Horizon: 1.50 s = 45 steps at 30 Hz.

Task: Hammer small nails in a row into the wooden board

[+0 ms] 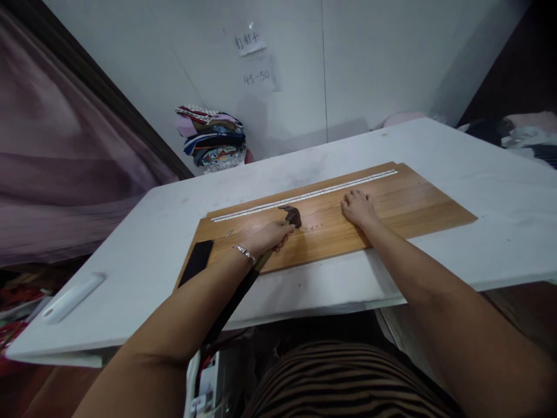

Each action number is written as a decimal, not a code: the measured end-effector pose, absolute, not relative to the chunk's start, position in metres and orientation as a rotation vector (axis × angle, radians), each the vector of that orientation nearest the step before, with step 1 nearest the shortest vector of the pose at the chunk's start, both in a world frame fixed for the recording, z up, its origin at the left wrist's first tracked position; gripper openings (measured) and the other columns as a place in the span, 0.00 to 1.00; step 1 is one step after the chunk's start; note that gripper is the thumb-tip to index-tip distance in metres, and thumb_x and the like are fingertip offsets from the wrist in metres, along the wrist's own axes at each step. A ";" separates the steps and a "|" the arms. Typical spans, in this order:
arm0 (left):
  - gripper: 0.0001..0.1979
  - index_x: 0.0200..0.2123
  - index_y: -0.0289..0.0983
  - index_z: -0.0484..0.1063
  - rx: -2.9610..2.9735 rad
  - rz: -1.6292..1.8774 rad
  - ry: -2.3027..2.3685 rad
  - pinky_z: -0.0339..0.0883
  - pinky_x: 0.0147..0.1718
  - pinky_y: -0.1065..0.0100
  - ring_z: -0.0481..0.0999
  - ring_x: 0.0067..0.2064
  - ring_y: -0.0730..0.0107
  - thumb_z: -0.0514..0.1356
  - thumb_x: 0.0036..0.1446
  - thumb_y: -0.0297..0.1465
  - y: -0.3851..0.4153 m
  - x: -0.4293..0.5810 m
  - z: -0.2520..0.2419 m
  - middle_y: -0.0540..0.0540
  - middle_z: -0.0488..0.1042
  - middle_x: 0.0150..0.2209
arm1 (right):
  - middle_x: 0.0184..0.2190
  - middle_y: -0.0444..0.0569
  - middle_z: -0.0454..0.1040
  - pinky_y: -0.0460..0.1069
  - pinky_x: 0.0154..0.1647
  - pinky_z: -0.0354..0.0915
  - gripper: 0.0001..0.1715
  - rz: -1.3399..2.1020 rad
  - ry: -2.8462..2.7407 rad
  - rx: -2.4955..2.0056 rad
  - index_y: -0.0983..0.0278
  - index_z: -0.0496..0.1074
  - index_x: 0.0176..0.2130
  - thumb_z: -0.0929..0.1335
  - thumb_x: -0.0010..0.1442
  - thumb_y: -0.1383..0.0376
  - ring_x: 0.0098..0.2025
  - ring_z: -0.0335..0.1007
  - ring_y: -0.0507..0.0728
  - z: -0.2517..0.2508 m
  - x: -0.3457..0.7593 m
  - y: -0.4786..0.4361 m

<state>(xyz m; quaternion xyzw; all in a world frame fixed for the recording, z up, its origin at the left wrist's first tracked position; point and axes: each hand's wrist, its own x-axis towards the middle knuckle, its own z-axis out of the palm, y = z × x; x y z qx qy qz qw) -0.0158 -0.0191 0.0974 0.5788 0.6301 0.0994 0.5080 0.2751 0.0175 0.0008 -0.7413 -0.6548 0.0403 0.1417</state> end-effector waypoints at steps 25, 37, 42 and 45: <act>0.08 0.34 0.39 0.66 1.383 0.235 1.492 0.54 0.16 0.74 0.59 0.17 0.78 0.59 0.65 0.35 -0.020 -0.016 0.096 0.57 0.62 0.20 | 0.58 0.63 0.73 0.62 0.62 0.55 0.24 0.107 -1.891 -2.160 0.66 0.75 0.51 0.56 0.70 0.61 0.63 0.62 0.67 0.005 0.273 0.014; 0.09 0.35 0.38 0.67 1.395 0.240 1.508 0.55 0.17 0.74 0.60 0.18 0.79 0.60 0.65 0.37 -0.018 -0.018 0.096 0.56 0.62 0.21 | 0.58 0.63 0.72 0.63 0.62 0.54 0.25 0.121 -1.895 -2.150 0.66 0.75 0.51 0.55 0.70 0.61 0.63 0.60 0.68 0.003 0.274 0.016; 0.09 0.35 0.39 0.67 1.406 0.210 1.485 0.55 0.17 0.73 0.61 0.18 0.78 0.59 0.66 0.37 -0.020 -0.018 0.093 0.56 0.62 0.21 | 0.58 0.63 0.72 0.63 0.62 0.54 0.25 0.119 -1.894 -2.154 0.65 0.75 0.51 0.55 0.70 0.61 0.63 0.60 0.67 0.004 0.273 0.014; 0.09 0.35 0.39 0.66 1.399 0.207 1.495 0.55 0.16 0.73 0.61 0.18 0.78 0.59 0.66 0.37 -0.020 -0.017 0.092 0.56 0.62 0.20 | 0.58 0.63 0.72 0.63 0.62 0.54 0.25 0.121 -1.902 -2.155 0.66 0.75 0.51 0.55 0.70 0.61 0.63 0.61 0.67 0.006 0.273 0.013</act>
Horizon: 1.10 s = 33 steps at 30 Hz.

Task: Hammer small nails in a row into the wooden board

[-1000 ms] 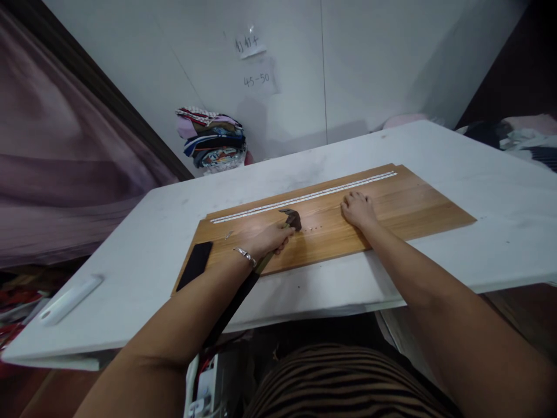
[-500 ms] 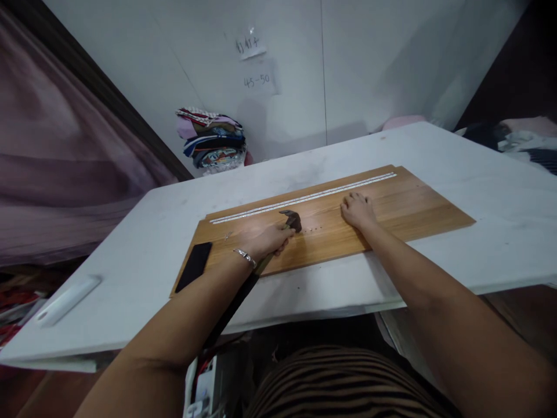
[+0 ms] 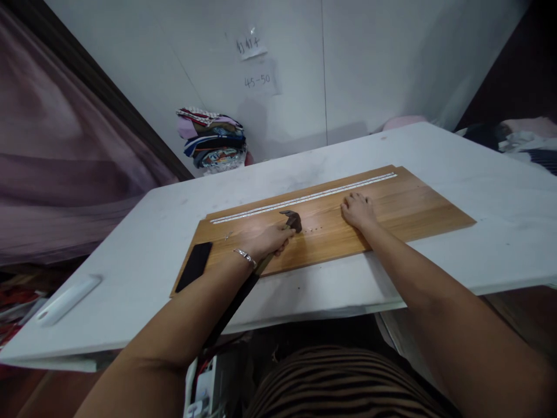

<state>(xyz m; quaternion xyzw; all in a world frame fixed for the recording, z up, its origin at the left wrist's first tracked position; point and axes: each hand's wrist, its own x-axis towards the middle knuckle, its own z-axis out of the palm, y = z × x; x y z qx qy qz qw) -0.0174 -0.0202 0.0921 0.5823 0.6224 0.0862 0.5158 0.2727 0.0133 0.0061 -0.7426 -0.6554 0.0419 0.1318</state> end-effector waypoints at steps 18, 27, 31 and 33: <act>0.09 0.34 0.39 0.66 1.389 0.208 1.492 0.55 0.16 0.73 0.60 0.17 0.78 0.58 0.66 0.36 -0.021 -0.018 0.092 0.56 0.62 0.20 | 0.58 0.63 0.72 0.63 0.62 0.54 0.25 0.118 -1.892 -2.152 0.66 0.75 0.51 0.55 0.70 0.61 0.63 0.60 0.67 0.003 0.274 0.015; 0.09 0.34 0.39 0.67 1.377 0.246 1.484 0.54 0.16 0.74 0.59 0.17 0.79 0.60 0.64 0.37 -0.018 -0.018 0.095 0.56 0.62 0.21 | 0.58 0.63 0.72 0.62 0.62 0.54 0.25 0.117 -1.889 -2.159 0.66 0.75 0.52 0.55 0.71 0.61 0.63 0.61 0.67 0.005 0.273 0.015; 0.09 0.34 0.39 0.66 1.378 0.218 1.477 0.55 0.17 0.73 0.59 0.17 0.78 0.59 0.65 0.36 -0.020 -0.017 0.092 0.57 0.61 0.20 | 0.58 0.63 0.72 0.62 0.62 0.54 0.25 0.126 -1.892 -2.153 0.66 0.75 0.51 0.55 0.70 0.62 0.63 0.60 0.67 0.005 0.273 0.014; 0.10 0.34 0.39 0.67 1.387 0.216 1.487 0.55 0.17 0.73 0.60 0.18 0.78 0.59 0.65 0.37 -0.020 -0.017 0.091 0.57 0.61 0.20 | 0.58 0.64 0.72 0.63 0.62 0.54 0.25 0.123 -1.889 -2.152 0.67 0.75 0.51 0.55 0.70 0.62 0.63 0.61 0.68 0.005 0.273 0.014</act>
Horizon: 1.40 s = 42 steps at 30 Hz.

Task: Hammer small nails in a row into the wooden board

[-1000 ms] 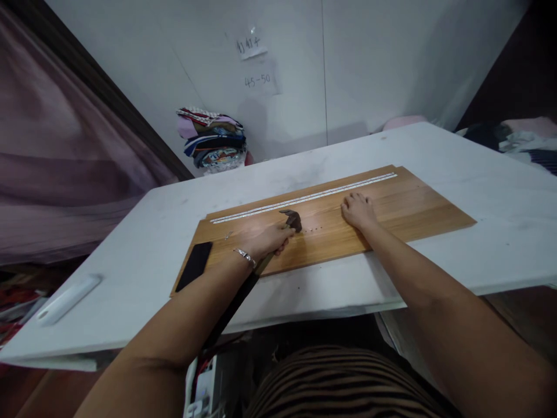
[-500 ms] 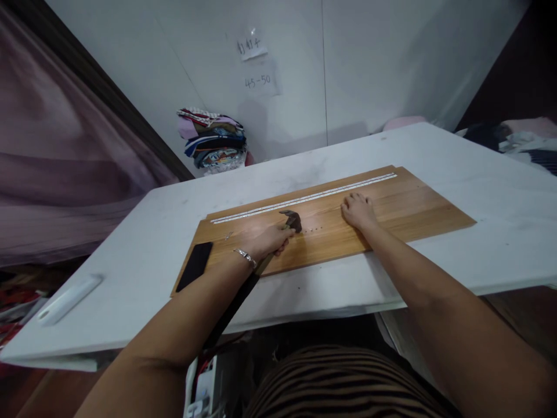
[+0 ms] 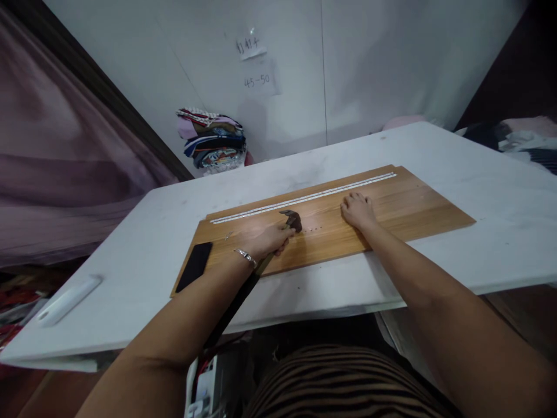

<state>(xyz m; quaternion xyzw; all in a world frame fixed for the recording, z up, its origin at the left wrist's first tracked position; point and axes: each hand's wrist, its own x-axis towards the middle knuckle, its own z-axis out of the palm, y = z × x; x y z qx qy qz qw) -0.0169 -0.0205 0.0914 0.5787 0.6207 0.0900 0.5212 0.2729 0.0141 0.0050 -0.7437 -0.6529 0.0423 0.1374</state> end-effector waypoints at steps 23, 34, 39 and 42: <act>0.08 0.35 0.38 0.66 1.398 0.257 1.484 0.55 0.17 0.73 0.59 0.18 0.78 0.59 0.66 0.35 -0.021 -0.016 0.097 0.56 0.62 0.21 | 0.57 0.63 0.73 0.62 0.61 0.54 0.25 0.118 -1.900 -2.147 0.66 0.75 0.52 0.55 0.71 0.61 0.62 0.60 0.67 0.003 0.274 0.015; 0.08 0.34 0.38 0.66 1.361 0.233 1.507 0.53 0.16 0.74 0.59 0.17 0.79 0.58 0.67 0.35 -0.023 -0.014 0.095 0.57 0.61 0.20 | 0.57 0.64 0.73 0.63 0.62 0.54 0.25 0.114 -1.889 -2.140 0.66 0.75 0.51 0.55 0.70 0.61 0.62 0.61 0.68 0.002 0.274 0.016; 0.09 0.35 0.38 0.67 1.384 0.245 1.497 0.54 0.16 0.75 0.59 0.18 0.79 0.59 0.66 0.36 -0.020 -0.017 0.095 0.56 0.62 0.22 | 0.58 0.64 0.73 0.63 0.61 0.54 0.24 0.118 -1.895 -2.139 0.67 0.75 0.51 0.55 0.70 0.61 0.62 0.61 0.68 0.003 0.274 0.016; 0.09 0.35 0.38 0.67 1.407 0.252 1.481 0.54 0.16 0.74 0.60 0.18 0.79 0.59 0.66 0.36 -0.019 -0.018 0.095 0.56 0.62 0.22 | 0.57 0.63 0.73 0.62 0.61 0.54 0.24 0.112 -1.896 -2.135 0.66 0.75 0.50 0.56 0.70 0.61 0.62 0.61 0.67 0.003 0.274 0.015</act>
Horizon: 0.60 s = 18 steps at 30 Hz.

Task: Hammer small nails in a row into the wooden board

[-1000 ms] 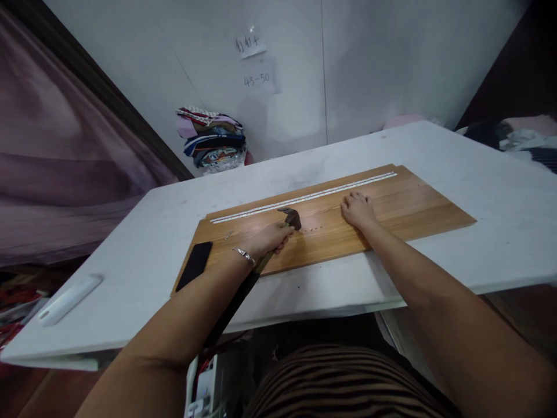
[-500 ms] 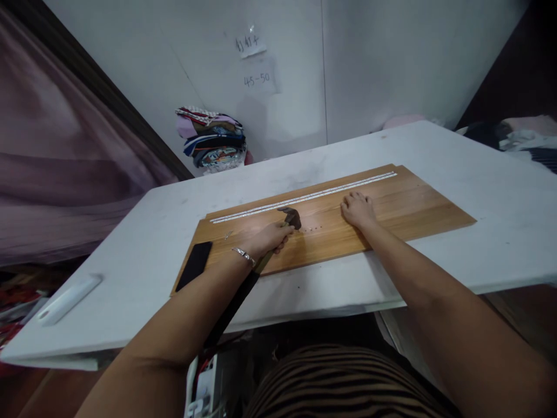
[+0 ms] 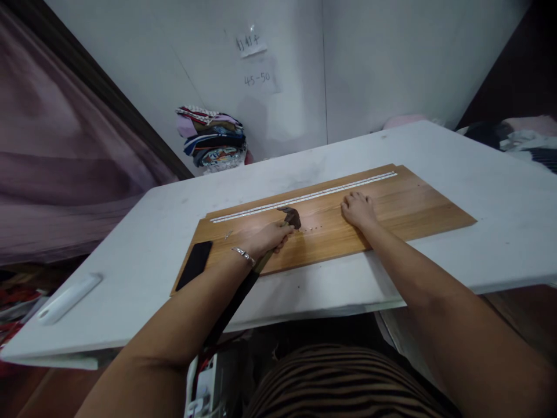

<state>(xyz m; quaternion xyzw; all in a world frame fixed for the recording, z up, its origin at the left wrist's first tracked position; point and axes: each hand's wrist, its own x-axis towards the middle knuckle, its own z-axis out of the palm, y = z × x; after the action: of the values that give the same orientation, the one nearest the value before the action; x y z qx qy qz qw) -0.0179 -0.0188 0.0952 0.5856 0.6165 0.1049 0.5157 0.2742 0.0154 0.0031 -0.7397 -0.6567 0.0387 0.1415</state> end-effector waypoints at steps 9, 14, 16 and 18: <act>0.09 0.34 0.38 0.67 1.373 0.240 1.485 0.54 0.16 0.74 0.60 0.17 0.78 0.57 0.67 0.35 -0.021 -0.017 0.090 0.56 0.61 0.20 | 0.57 0.63 0.73 0.62 0.60 0.54 0.24 0.098 -1.890 -2.134 0.66 0.75 0.50 0.56 0.70 0.61 0.62 0.61 0.68 0.001 0.275 0.016; 0.09 0.34 0.38 0.68 1.389 0.257 1.499 0.54 0.16 0.74 0.60 0.18 0.79 0.59 0.65 0.36 -0.020 -0.018 0.095 0.56 0.62 0.21 | 0.57 0.63 0.73 0.63 0.60 0.55 0.24 0.107 -1.891 -2.133 0.66 0.75 0.50 0.56 0.70 0.61 0.62 0.61 0.68 0.001 0.275 0.016; 0.09 0.34 0.38 0.68 1.397 0.260 1.494 0.54 0.16 0.74 0.59 0.18 0.79 0.60 0.64 0.36 -0.019 -0.018 0.097 0.55 0.62 0.21 | 0.57 0.63 0.73 0.63 0.61 0.55 0.24 0.108 -1.887 -2.133 0.66 0.75 0.50 0.56 0.70 0.61 0.62 0.61 0.68 0.002 0.274 0.015; 0.09 0.34 0.38 0.68 1.406 0.257 1.479 0.54 0.16 0.74 0.60 0.18 0.79 0.60 0.64 0.36 -0.018 -0.018 0.096 0.56 0.62 0.21 | 0.57 0.63 0.73 0.63 0.61 0.55 0.24 0.106 -1.884 -2.136 0.66 0.75 0.50 0.56 0.70 0.62 0.62 0.61 0.68 0.002 0.274 0.015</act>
<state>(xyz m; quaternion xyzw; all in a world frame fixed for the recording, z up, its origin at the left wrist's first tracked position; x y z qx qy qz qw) -0.0183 -0.0182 0.0965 0.5855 0.6158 0.1072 0.5162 0.2740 0.0153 0.0022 -0.7414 -0.6541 0.0367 0.1453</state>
